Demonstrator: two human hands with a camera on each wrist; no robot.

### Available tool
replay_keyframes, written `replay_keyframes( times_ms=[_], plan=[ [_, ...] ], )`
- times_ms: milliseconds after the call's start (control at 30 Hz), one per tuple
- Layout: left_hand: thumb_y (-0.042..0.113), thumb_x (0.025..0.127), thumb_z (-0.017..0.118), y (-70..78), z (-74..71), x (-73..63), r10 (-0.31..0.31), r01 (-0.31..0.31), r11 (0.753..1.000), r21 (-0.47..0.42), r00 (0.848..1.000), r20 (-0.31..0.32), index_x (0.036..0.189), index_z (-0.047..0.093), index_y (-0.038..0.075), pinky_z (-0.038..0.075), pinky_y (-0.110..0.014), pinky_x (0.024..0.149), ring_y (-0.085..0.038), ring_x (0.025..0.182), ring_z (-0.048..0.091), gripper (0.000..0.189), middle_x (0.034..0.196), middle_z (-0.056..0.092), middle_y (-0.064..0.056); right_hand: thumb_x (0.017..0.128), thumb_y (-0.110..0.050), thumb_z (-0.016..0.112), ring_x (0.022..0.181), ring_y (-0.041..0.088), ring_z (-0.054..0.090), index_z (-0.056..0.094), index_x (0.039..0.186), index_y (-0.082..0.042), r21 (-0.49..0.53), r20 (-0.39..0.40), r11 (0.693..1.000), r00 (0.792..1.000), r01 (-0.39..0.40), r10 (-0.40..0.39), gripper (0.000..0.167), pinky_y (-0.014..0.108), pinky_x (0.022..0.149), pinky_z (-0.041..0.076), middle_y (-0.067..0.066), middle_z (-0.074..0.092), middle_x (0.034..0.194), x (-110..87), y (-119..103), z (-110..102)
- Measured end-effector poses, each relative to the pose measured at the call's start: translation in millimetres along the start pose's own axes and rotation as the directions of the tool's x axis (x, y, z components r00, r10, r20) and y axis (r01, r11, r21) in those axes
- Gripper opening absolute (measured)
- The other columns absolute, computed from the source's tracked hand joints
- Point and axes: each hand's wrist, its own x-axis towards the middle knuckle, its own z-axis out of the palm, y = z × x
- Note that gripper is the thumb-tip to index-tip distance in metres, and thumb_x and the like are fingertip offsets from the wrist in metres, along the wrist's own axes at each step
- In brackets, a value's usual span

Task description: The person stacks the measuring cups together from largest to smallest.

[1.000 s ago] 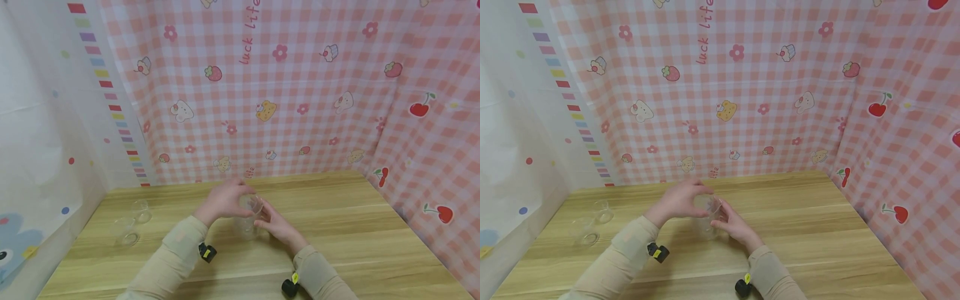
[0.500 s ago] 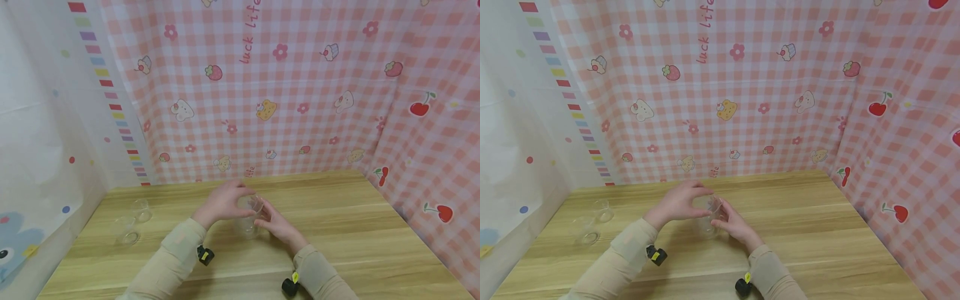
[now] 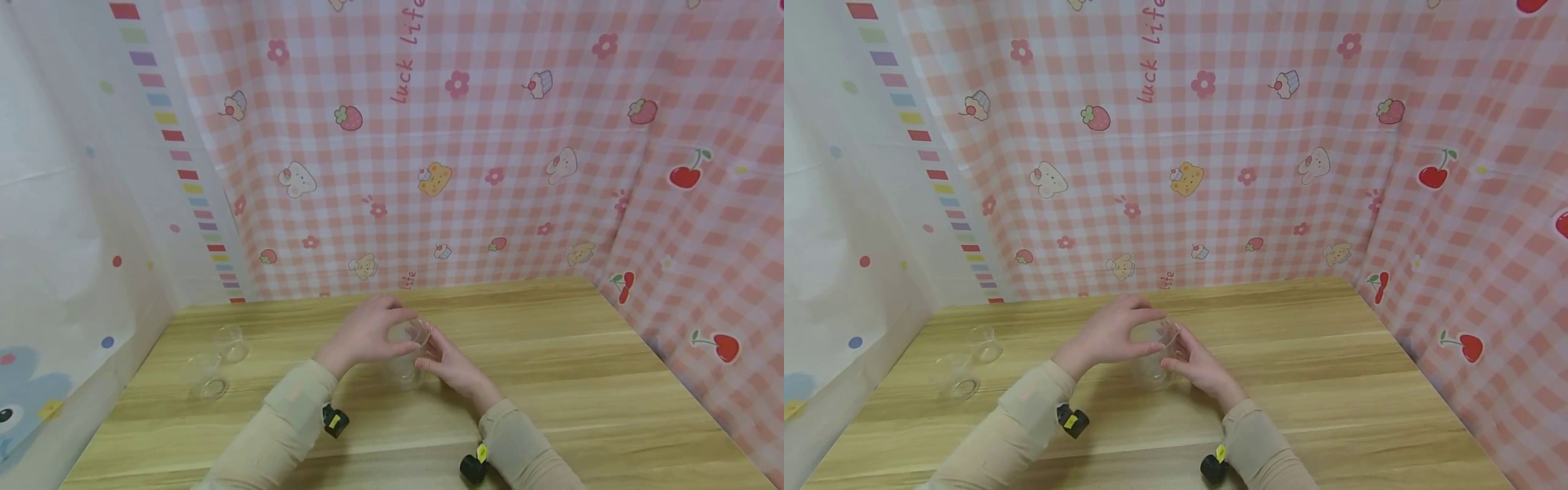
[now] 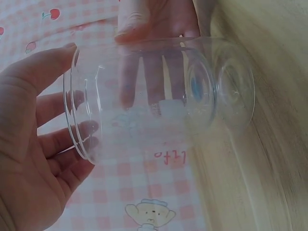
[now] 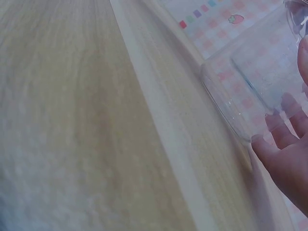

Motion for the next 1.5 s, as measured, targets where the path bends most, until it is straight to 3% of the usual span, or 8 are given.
replay_keyframes(
  times_ms=[267,767,1500],
  plan=[
    [0.050,0.087,0.071,0.6,3.6,0.4,0.000,0.000,1.000,-0.020,1.000,0.003,0.128,0.067,0.016,0.048,-0.042,0.096,-0.023,0.111,0.057,0.054,0.121,0.064,-0.007,0.096,-0.006,0.063,0.146,0.042,0.018,0.012,0.157,-0.001,0.012,-0.001,1.000,1.000,-0.010,0.010,0.080,0.056,0.116,0.017,0.027,0.021,0.158,0.4,0.9,-1.0],
    [0.052,0.087,0.070,0.9,5.0,-2.1,-0.037,0.037,0.998,-0.057,0.999,-0.006,0.131,0.066,0.018,0.047,-0.044,0.097,-0.023,0.114,0.055,0.056,0.124,0.063,-0.007,0.096,0.003,0.059,0.145,0.040,0.021,0.013,0.157,-0.002,-0.002,-0.005,1.000,1.000,-0.001,0.001,0.077,0.054,0.115,0.021,0.026,0.023,0.158,-0.1,-0.2,0.5],
    [0.048,0.088,0.070,3.2,6.3,-5.9,-0.054,0.052,0.995,-0.087,0.998,-0.019,0.132,0.064,0.016,0.042,-0.046,0.101,-0.026,0.116,0.052,0.054,0.125,0.060,-0.009,0.097,-0.005,0.061,0.145,0.040,0.021,0.012,0.158,-0.003,0.001,0.003,1.000,1.000,-0.007,0.007,0.077,0.056,0.116,0.020,0.025,0.022,0.158,-0.4,-0.6,1.0]
  ],
)
